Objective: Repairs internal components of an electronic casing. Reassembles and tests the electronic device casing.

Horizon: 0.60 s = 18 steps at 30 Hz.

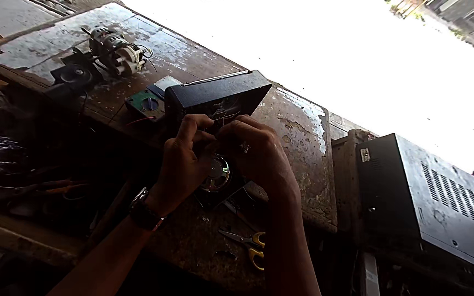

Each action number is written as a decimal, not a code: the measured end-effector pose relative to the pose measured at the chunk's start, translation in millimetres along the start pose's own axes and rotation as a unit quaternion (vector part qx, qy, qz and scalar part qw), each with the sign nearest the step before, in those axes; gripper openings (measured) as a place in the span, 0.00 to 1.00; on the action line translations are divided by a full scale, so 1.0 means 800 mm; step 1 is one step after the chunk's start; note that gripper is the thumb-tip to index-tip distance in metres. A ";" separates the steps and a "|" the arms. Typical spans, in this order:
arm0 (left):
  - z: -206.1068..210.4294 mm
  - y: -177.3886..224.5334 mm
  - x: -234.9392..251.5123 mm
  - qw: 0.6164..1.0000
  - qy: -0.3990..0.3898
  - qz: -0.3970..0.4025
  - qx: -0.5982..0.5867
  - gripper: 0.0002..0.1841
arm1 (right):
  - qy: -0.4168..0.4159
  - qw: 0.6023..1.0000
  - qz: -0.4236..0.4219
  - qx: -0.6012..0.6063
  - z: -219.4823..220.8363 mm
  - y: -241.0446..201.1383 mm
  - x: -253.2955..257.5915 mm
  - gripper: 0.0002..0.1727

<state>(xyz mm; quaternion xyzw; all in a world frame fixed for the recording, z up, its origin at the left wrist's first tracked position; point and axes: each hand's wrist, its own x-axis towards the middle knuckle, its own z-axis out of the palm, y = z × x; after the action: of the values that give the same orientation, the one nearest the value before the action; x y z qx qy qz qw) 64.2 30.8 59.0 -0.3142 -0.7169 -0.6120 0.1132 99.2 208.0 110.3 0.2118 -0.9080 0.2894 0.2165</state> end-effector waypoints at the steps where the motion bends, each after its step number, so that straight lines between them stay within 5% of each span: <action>1: 0.000 0.000 0.000 1.000 0.001 0.000 0.002 0.23 | -0.001 1.000 0.000 -0.004 0.000 -0.001 0.000 0.05; 6: 0.000 -0.007 -0.008 0.999 0.026 0.017 0.022 0.28 | -0.041 0.998 0.036 -0.032 -0.003 0.008 -0.002 0.05; 10: 0.006 -0.013 -0.030 0.989 0.109 -0.024 0.095 0.19 | -0.073 0.993 0.073 -0.052 -0.002 0.015 -0.005 0.09; 14: 0.010 -0.017 -0.035 0.977 0.063 -0.090 0.183 0.14 | -0.097 0.987 0.083 -0.099 0.006 0.017 -0.004 0.08; 18: 0.010 -0.020 -0.026 0.976 0.032 -0.063 0.204 0.11 | -0.070 0.987 0.069 -0.126 0.015 0.017 -0.002 0.07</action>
<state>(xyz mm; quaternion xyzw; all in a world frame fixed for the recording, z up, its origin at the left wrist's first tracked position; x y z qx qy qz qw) 72.5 31.0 33.0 -0.2190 -0.8410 -0.4685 0.1588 89.7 211.1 94.6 0.1392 -0.9626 0.1712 0.1568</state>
